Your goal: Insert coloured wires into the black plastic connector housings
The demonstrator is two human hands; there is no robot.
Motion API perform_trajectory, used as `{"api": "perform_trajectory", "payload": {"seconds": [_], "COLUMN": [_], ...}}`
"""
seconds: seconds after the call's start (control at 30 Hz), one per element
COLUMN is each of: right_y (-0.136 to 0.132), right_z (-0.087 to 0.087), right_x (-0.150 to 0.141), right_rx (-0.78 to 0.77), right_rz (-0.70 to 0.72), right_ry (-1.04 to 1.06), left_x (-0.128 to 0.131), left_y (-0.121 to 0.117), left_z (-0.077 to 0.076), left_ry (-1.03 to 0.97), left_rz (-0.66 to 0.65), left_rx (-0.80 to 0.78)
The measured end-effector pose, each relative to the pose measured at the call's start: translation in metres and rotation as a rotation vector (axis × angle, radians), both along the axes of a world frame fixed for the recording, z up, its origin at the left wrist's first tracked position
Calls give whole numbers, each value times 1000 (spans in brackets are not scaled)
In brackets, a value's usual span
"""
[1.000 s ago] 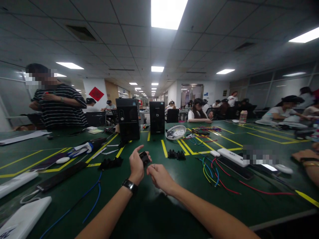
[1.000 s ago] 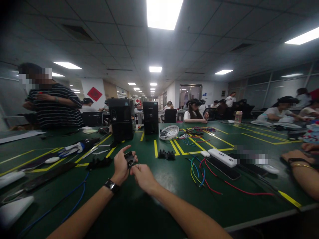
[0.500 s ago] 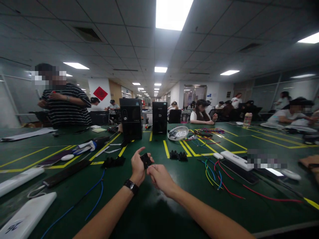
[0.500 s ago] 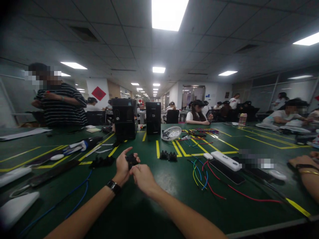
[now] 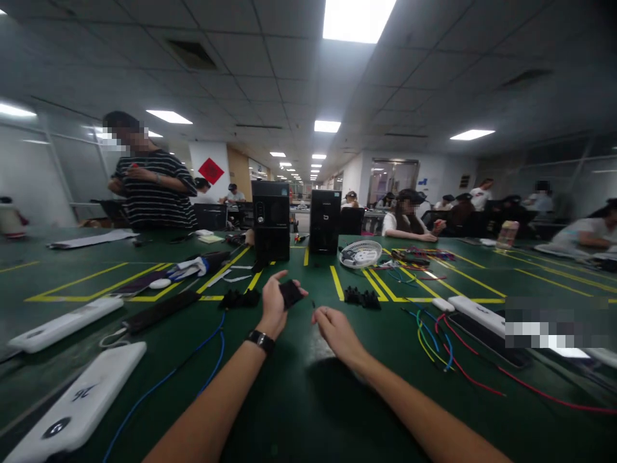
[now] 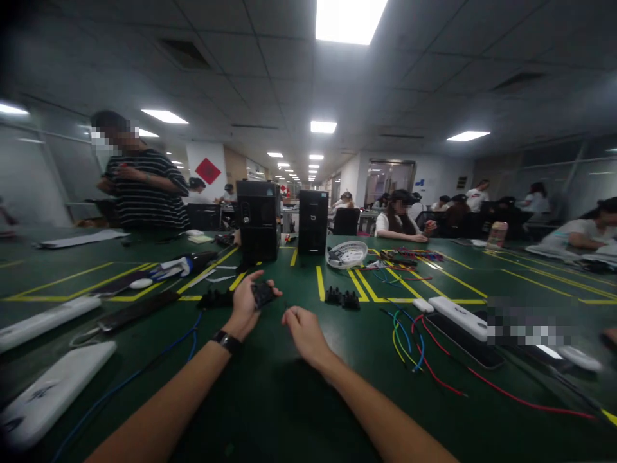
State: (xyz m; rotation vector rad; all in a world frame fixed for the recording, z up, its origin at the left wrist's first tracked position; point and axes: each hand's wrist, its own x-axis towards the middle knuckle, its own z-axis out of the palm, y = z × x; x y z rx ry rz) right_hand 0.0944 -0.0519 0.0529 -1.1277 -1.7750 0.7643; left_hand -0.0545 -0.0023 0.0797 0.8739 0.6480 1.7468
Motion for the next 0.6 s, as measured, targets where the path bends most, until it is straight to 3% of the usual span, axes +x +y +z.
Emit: {"api": "perform_trajectory", "payload": {"seconds": [0.1, 0.17, 0.33, 0.47, 0.53, 0.6], "right_y": [1, -1, 2, 28, 47, 67], "right_z": [3, 4, 6, 10, 12, 13], "right_x": [4, 7, 7, 3, -5, -20], "right_rx": [59, 62, 108, 131, 109, 72], "right_rz": [-12, 11, 25, 47, 75, 108], "right_ry": [-111, -200, -435, -572, -689, -781], "left_x": [5, 12, 19, 3, -6, -15], "left_y": [2, 3, 2, 7, 11, 12], "left_z": [-24, -34, -37, -21, -3, 24], "left_ry": [281, 382, 543, 861, 902, 969], "left_rz": [-83, -95, -98, 175, 331, 405], "left_rx": [-194, -243, -208, -117, -75, 46]}}
